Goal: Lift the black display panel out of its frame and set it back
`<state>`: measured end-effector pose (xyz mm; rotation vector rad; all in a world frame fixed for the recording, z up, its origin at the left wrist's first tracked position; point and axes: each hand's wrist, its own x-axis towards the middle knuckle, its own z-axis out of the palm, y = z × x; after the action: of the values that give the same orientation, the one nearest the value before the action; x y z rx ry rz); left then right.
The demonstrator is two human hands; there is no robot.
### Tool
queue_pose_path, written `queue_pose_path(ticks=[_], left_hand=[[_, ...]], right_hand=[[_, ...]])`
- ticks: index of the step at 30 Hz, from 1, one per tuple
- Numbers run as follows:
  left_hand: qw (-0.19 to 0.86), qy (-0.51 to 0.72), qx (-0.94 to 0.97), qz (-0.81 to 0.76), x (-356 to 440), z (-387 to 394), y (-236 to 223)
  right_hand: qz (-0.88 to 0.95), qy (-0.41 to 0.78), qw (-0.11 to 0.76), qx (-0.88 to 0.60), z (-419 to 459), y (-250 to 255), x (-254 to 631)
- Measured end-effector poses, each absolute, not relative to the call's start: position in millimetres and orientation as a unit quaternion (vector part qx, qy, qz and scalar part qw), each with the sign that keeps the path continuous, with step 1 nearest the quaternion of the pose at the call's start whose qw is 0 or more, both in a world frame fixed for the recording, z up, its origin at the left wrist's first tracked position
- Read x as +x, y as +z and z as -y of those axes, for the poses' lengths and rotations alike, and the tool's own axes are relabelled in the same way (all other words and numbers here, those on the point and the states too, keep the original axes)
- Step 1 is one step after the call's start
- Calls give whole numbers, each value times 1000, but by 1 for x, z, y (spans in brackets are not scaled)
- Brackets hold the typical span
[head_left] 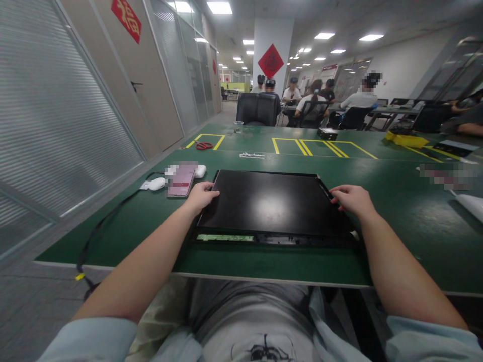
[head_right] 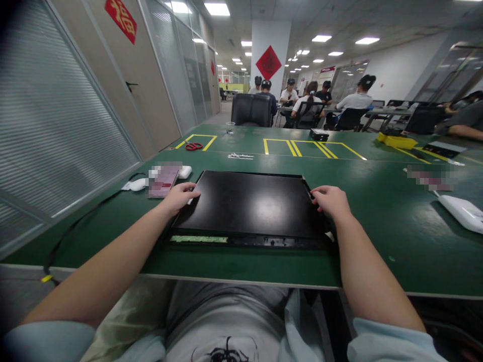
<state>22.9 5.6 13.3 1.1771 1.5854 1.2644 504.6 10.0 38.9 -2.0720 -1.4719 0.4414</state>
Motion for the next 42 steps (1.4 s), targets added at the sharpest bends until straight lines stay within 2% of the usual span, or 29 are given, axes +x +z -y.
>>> queue_pose_path(ticks=[12,23,29,42], left_hand=[[283,474,516,-656,19,-15,6],[241,441,548,-669,18,-14,4],[261,459,538,-657,18,-14,5],[392,585,431,-564,18,-13,25]], right_hand=[[545,172,280,-771,-12,37,507],[542,169,275,-776,-10,41,502],[540,172,277,-776,-10,41,503],[538,174,273,-778,-9,43,500]])
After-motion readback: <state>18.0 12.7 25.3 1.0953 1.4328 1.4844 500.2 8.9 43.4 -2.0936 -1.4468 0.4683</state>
